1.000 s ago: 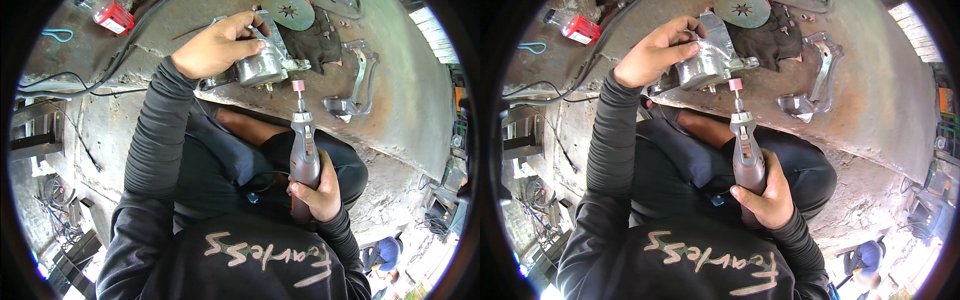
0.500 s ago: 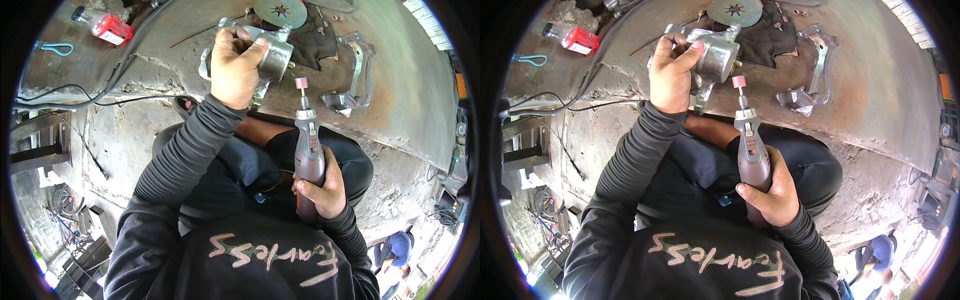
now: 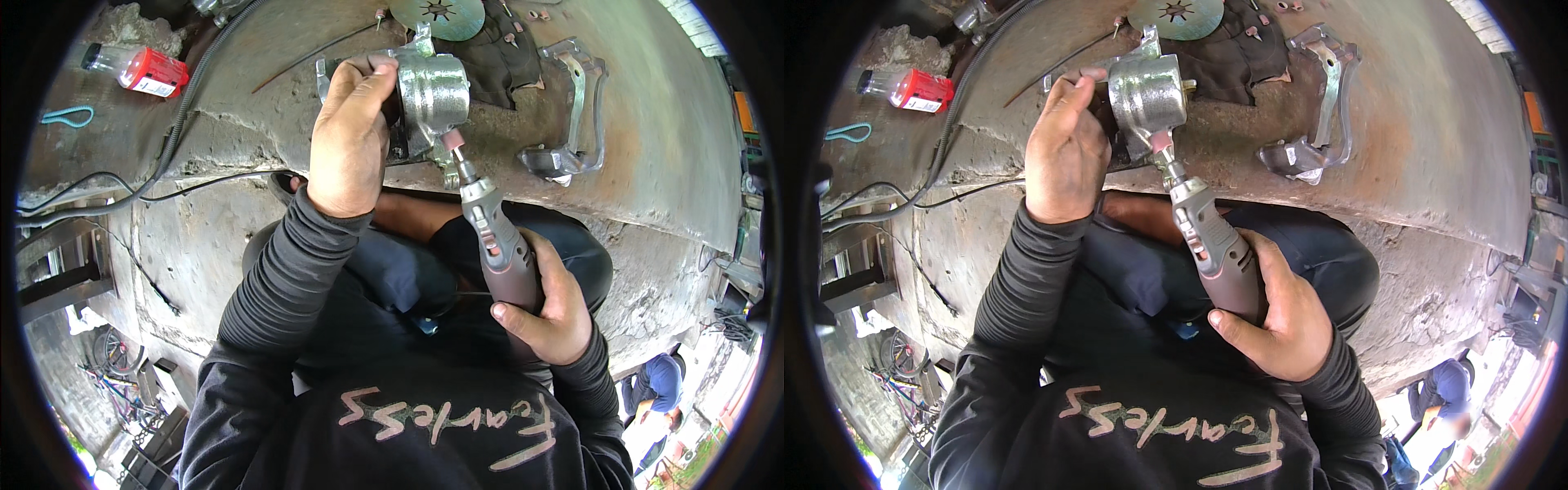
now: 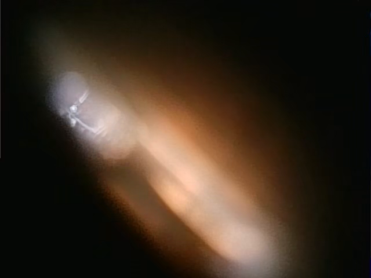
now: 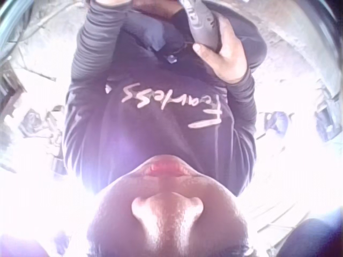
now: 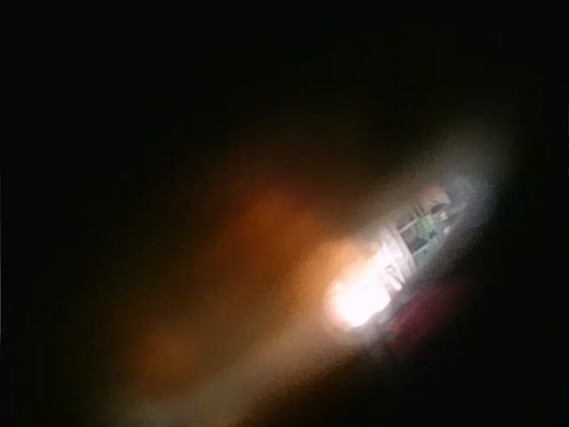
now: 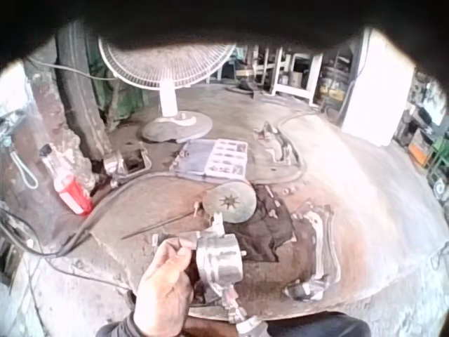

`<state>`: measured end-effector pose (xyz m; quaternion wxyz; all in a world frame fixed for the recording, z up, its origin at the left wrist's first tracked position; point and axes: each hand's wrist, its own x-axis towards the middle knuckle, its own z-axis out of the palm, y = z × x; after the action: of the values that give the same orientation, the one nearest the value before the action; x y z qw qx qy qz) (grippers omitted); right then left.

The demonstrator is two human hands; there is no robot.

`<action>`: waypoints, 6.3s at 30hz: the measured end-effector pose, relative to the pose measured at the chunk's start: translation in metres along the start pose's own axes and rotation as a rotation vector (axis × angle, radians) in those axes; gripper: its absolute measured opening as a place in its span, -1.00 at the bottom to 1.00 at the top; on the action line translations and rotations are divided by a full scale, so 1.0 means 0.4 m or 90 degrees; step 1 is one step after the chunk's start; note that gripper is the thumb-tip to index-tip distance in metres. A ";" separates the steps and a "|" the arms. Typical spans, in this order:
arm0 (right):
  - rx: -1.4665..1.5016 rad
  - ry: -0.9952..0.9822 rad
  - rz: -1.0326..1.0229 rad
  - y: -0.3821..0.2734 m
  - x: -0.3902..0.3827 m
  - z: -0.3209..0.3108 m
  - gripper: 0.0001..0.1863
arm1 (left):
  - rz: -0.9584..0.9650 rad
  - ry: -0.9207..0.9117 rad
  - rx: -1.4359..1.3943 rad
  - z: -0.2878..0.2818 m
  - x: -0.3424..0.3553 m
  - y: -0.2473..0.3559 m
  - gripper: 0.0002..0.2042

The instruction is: The person selects a grinding bit from a kit, attaches it to a rotary tool, and uses the tool to grind a metal part. The person holds the part with one hand and operates the tool with the other, rotating the part to access different surfaces.

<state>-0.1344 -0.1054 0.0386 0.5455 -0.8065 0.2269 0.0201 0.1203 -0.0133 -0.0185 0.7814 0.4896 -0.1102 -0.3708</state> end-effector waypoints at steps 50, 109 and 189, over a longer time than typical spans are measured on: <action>0.381 0.090 0.095 -0.020 -0.019 0.016 -0.12 | 0.123 0.210 -0.049 0.092 0.020 -0.001 -0.73; -0.237 0.131 -0.075 -0.118 -0.023 0.176 -0.14 | -0.021 0.250 -0.539 0.022 -0.090 0.058 -0.63; -0.336 0.095 -0.158 -0.040 -0.012 0.028 -0.24 | 0.021 -0.033 -0.029 -0.019 -0.034 0.109 -0.62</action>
<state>-0.1303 -0.0888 0.0492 0.2974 -0.9412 0.1533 -0.0480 0.1355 0.0118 0.0174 0.7950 0.4601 -0.1303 -0.3732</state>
